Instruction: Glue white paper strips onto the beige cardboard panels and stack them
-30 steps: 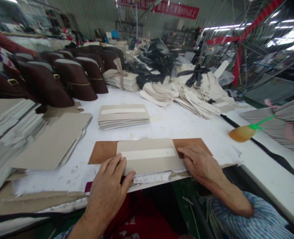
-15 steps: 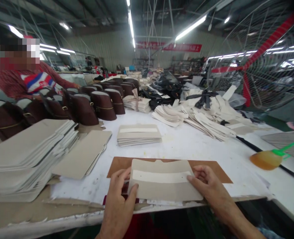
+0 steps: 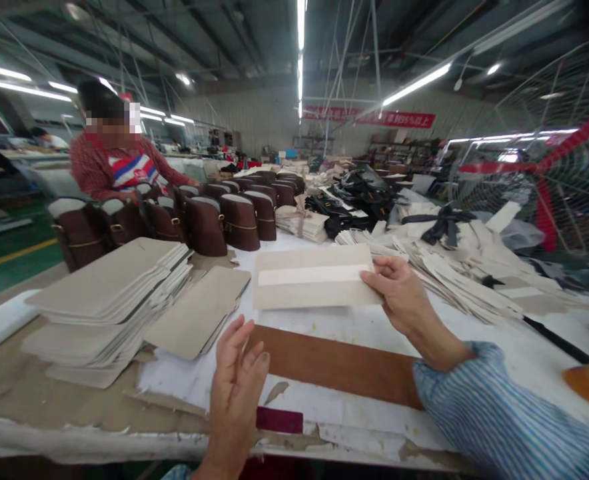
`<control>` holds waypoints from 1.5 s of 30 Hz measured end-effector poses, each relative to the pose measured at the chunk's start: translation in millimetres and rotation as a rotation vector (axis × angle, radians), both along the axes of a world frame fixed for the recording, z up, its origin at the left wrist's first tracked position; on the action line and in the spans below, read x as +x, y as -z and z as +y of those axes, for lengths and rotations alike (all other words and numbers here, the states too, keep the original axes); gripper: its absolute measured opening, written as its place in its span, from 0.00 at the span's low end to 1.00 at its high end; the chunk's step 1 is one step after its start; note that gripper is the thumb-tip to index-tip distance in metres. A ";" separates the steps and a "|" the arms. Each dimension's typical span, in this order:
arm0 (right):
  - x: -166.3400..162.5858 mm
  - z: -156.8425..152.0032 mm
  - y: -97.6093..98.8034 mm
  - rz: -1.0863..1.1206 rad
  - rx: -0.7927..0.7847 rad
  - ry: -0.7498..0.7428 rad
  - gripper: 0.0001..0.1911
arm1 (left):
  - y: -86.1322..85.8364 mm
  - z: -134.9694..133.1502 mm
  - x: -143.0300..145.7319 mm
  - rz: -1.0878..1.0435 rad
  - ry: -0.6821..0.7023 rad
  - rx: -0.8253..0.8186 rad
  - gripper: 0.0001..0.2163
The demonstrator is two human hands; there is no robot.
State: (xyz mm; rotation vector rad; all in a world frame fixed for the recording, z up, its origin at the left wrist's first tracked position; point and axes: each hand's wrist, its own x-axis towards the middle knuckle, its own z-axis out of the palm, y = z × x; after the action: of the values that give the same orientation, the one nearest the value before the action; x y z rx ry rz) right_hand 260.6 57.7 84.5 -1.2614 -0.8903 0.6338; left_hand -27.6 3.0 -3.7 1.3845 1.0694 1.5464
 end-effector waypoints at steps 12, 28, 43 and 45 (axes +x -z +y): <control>15.9 88.6 70.6 -0.223 -0.251 0.102 0.24 | 10.4 0.8 9.6 0.437 0.065 0.101 0.09; -50.9 77.9 44.7 -1.003 0.065 -0.223 0.11 | 7.1 -8.4 20.0 0.569 0.259 0.075 0.08; -207.4 97.7 45.7 -1.825 0.221 -0.829 0.16 | -3.8 -9.5 21.3 0.585 0.352 0.075 0.08; -205.2 96.5 44.8 -1.824 0.207 -0.831 0.15 | -3.9 -9.8 21.2 0.613 0.351 0.073 0.06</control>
State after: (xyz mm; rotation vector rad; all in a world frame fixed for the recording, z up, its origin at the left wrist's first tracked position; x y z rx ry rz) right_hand 55.4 154.2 39.7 -0.9953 -2.9557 -0.2464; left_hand -6.3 -6.9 0.2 2.0449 1.0406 0.9311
